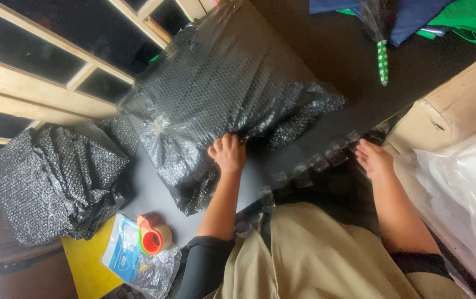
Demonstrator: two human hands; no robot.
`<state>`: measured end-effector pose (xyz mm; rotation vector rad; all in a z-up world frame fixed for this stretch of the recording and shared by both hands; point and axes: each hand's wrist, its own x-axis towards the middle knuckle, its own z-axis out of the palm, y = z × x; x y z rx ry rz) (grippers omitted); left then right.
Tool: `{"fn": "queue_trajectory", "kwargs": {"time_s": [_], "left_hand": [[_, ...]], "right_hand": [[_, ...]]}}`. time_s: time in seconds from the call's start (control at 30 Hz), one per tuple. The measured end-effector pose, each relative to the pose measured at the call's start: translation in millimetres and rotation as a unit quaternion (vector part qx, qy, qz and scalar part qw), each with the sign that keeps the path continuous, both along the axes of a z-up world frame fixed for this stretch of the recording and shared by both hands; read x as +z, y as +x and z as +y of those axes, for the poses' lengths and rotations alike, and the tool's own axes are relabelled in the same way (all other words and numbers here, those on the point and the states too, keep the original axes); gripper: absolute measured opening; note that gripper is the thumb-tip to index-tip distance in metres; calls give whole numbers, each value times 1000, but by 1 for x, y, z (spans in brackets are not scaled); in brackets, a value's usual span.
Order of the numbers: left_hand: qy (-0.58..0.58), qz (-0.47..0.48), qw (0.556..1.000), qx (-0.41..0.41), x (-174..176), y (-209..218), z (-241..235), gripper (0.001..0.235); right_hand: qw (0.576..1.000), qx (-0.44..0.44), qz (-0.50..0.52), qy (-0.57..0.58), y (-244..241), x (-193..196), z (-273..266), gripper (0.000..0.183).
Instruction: A person wraps a green tote bag in black bubble wrap, secures it with tape using a dispenser, and finishes by dusting the package.
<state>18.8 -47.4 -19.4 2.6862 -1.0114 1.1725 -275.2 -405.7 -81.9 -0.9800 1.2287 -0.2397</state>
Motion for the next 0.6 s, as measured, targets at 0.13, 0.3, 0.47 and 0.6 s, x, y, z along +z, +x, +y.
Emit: {"fn": "queue_trajectory", "kwargs": {"time_s": [0.13, 0.3, 0.47, 0.6], "left_hand": [[3, 16, 1000, 1, 11, -5, -2, 34], [8, 45, 999, 6, 12, -7, -2, 43], [15, 51, 998, 14, 12, -6, -1, 45], [2, 19, 1000, 11, 29, -10, -6, 34]], "right_hand": [[999, 18, -32, 34, 7, 11, 7, 54], [1000, -2, -18, 18, 10, 8, 9, 49], [974, -28, 37, -223, 17, 8, 25, 29], [810, 164, 97, -555, 44, 68, 47, 6]]}}
